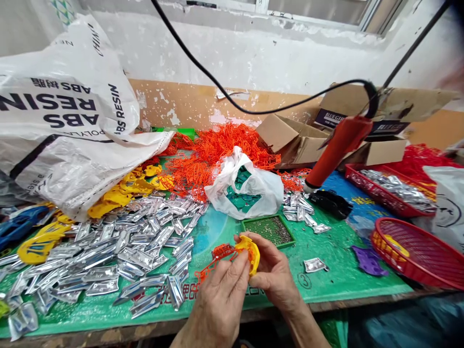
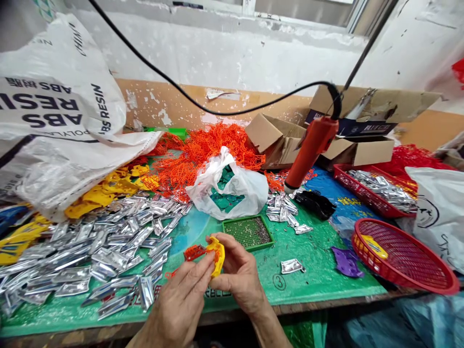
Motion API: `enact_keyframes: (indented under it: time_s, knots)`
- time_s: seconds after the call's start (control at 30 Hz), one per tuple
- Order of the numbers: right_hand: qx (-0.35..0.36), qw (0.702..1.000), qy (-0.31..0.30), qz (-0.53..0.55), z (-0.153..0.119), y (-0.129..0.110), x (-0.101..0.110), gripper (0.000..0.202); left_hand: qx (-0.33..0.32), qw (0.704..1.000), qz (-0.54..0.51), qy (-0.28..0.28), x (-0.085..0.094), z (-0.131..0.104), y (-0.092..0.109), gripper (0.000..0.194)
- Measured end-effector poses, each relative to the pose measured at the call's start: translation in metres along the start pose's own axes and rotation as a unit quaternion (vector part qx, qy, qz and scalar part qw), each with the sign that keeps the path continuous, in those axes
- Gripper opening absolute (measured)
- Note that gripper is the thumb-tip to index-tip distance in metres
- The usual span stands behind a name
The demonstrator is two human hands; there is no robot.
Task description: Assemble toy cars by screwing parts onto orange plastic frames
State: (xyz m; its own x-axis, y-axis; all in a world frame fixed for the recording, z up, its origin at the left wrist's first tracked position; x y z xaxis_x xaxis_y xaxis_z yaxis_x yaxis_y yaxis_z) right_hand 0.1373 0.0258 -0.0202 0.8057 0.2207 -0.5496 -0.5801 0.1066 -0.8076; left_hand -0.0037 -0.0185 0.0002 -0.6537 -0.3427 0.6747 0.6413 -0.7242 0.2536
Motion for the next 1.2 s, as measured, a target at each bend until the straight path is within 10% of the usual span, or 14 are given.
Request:
enact_keyframes:
  time_s: [0.3, 0.43, 0.5, 0.57, 0.7, 1.1, 1.2]
  knots:
    - [0.069, 0.988, -0.056, -0.124, 0.0, -0.005, -0.006, 0.061, 0.025, 0.998, -0.04, 0.036, 0.02, 0.019, 0.003, 0.039]
    - [0.074, 0.95, -0.184, -0.239, 0.014, -0.018, -0.014, 0.046, 0.159, 0.971, -0.177, 0.013, 0.039, 0.03, -0.007, 0.026]
    - [0.072, 0.931, -0.222, -0.28, 0.022, -0.023, -0.018, 0.041, 0.302, 0.901, -0.305, -0.062, 0.041, 0.029, -0.017, 0.02]
    - [0.051, 0.928, -0.213, -0.302, 0.029, -0.025, -0.021, 0.037, 0.446, 0.77, -0.443, -0.107, 0.038, 0.022, -0.025, 0.018]
    - [-0.044, 0.938, -0.179, -0.294, 0.033, -0.018, -0.027, 0.033, 0.588, 0.538, -0.599, -0.071, 0.025, 0.005, -0.034, 0.028]
    - [-0.169, 0.921, -0.189, -0.297, 0.011, -0.003, -0.017, 0.027, 0.628, 0.408, -0.646, -0.148, -0.004, -0.014, -0.039, 0.052]
    - [-0.111, 0.909, -0.187, -0.356, 0.008, -0.003, -0.017, 0.025, 0.614, 0.44, -0.637, -0.155, -0.002, -0.016, -0.04, 0.046]
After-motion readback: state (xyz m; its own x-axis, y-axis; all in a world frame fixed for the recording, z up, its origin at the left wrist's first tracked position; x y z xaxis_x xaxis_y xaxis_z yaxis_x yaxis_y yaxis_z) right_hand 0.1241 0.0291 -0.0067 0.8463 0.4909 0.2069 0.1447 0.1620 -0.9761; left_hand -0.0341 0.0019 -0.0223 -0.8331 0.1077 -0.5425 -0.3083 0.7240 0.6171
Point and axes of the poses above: each hand's wrist, its own z-axis towards the middle knuckle, its own x-axis out of the back of the hand, y = z × x, the point moved 3 cm from there along z, towards the middle knuckle, and after that the axes turned 6 degrees about x, right-handed, at the moved point
